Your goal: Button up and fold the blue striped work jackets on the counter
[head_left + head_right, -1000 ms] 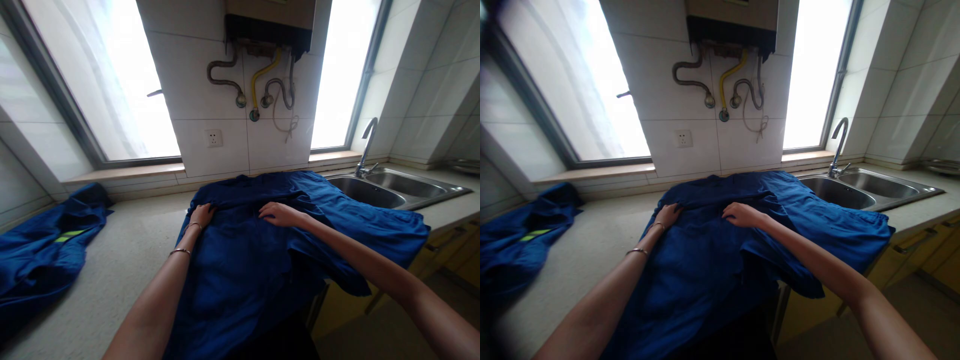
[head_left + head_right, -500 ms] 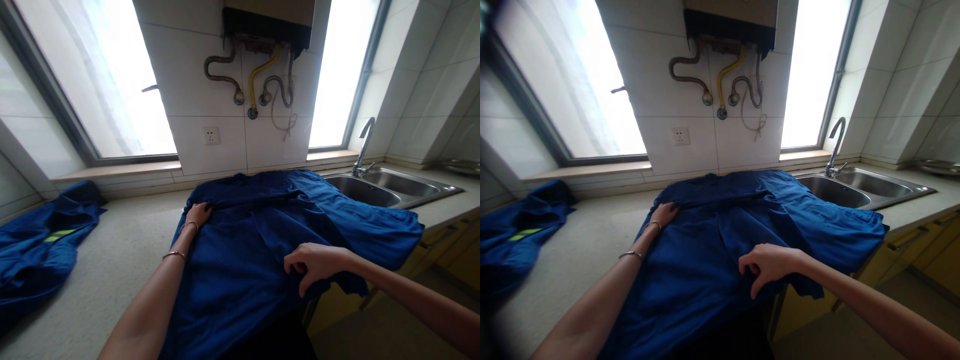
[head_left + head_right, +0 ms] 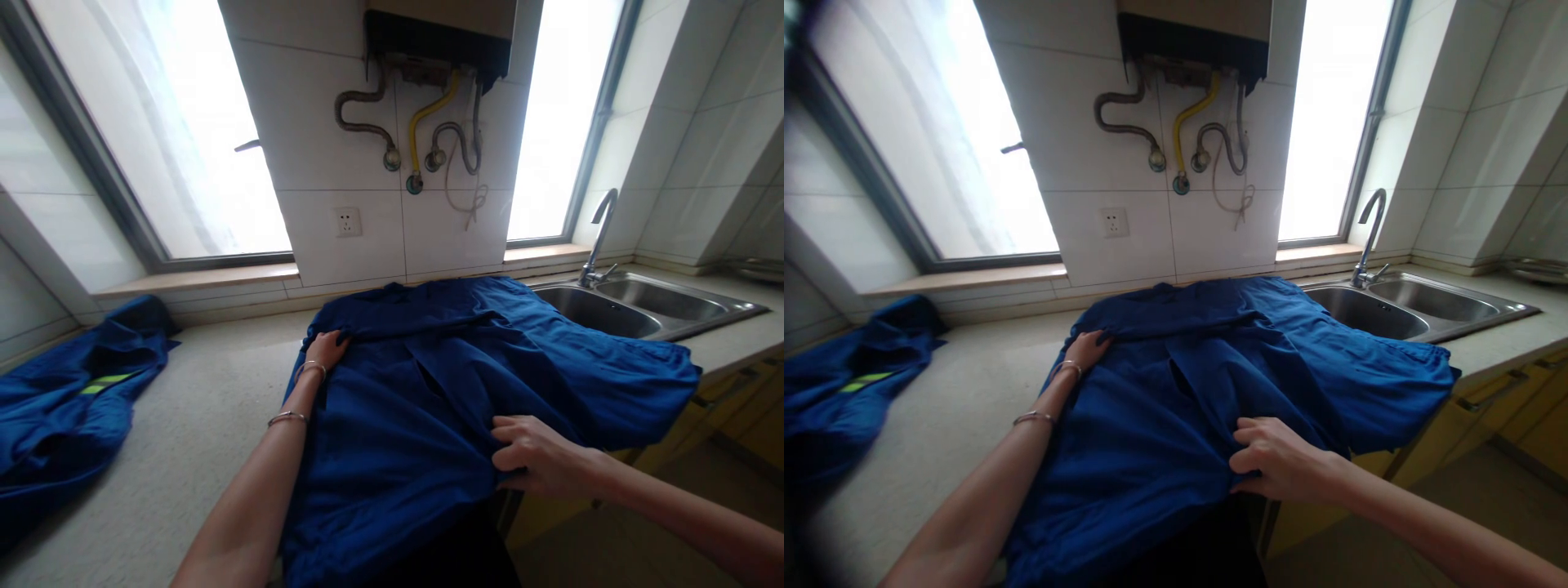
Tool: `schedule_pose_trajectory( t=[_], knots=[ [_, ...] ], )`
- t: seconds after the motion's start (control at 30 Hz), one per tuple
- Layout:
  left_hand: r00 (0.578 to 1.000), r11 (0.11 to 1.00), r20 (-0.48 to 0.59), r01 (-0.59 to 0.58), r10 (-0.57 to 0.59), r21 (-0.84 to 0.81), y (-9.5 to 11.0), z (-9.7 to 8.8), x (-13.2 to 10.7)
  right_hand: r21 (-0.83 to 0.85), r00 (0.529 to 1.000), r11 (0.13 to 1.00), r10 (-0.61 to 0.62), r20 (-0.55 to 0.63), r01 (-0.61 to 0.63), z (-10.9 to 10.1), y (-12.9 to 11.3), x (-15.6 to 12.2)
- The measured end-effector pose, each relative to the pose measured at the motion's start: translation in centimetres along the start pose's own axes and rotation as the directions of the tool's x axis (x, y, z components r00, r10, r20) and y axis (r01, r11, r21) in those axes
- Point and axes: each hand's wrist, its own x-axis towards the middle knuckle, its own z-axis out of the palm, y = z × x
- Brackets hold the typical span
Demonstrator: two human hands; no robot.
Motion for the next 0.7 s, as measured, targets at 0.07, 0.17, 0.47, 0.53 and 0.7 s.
schedule_pose_trajectory(
  t=[0.07, 0.17, 0.47, 0.53, 0.7],
  knots=[
    [1.0, 1.0, -0.002, -0.008, 0.008, -0.004, -0.2, 0.2, 0.2, -0.055, 0.997, 0.998, -0.015, -0.073, 0.011, 0.0, -0.2, -1.0],
    [1.0, 1.0, -0.006, -0.008, 0.008, -0.017, -0.5, 0.4, 0.5, -0.188, 0.974, 0.982, -0.059, -0.216, 0.018, -0.7, -1.1, -2.8],
    [1.0, 1.0, -0.004, 0.006, -0.006, 0.002, -0.7, 0.6, 1.0, -0.092, 0.962, 0.968, 0.215, -0.168, -0.232, -4.9, -1.9, -9.1],
    [1.0, 1.0, 0.003, 0.011, -0.011, 0.01, -0.5, 0.5, 0.9, 0.11, 0.93, 0.936, 0.346, -0.124, -0.333, -4.9, -1.4, -9.5],
    [0.991, 0.998, -0.132, -0.032, 0.037, 0.045, 0.6, -0.1, 0.1, 0.549, 0.805, 0.68, 0.593, -0.025, -0.485, -5.0, -1.3, -8.0]
  ],
)
